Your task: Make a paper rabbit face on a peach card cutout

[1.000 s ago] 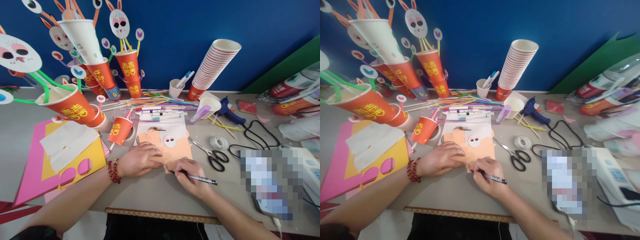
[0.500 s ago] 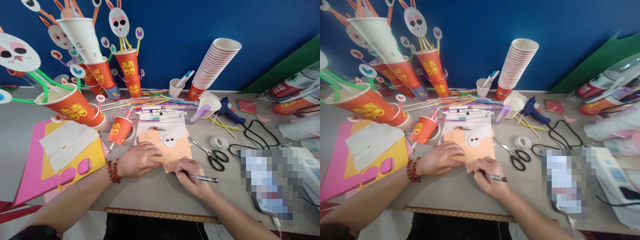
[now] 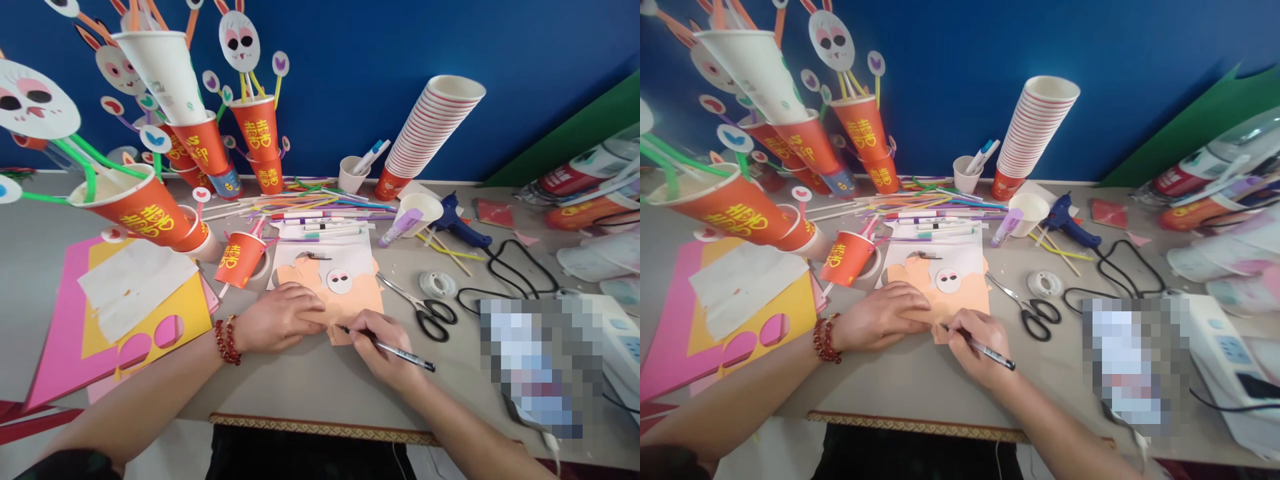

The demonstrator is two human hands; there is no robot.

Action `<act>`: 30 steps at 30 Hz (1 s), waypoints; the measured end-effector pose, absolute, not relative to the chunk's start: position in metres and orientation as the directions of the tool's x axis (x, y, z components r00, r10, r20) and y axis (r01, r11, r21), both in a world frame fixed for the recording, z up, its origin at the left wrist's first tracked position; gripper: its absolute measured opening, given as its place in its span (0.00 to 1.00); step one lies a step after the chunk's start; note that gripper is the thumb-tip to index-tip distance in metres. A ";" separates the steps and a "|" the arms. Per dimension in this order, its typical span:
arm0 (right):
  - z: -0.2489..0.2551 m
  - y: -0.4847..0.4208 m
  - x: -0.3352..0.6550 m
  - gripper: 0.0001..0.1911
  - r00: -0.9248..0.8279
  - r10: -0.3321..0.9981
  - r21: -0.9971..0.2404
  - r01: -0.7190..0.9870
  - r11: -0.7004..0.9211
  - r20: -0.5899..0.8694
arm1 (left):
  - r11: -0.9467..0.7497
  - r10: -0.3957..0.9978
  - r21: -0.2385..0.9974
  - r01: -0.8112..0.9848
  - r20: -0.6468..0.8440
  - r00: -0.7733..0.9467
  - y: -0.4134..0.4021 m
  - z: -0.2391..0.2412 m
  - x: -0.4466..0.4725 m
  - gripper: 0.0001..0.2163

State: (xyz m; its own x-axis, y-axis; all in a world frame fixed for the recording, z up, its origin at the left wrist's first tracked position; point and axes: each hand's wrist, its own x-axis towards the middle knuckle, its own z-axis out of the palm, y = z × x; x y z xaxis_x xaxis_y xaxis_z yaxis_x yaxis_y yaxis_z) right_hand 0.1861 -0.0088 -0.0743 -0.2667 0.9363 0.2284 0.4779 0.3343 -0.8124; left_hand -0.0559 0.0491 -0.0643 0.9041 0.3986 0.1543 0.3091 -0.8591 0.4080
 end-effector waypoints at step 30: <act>-0.071 -0.008 0.185 0.08 -0.278 0.932 -0.791 0.503 0.348 0.234 | -0.858 0.400 0.410 0.311 0.150 0.904 0.049 -0.066 -0.056 0.12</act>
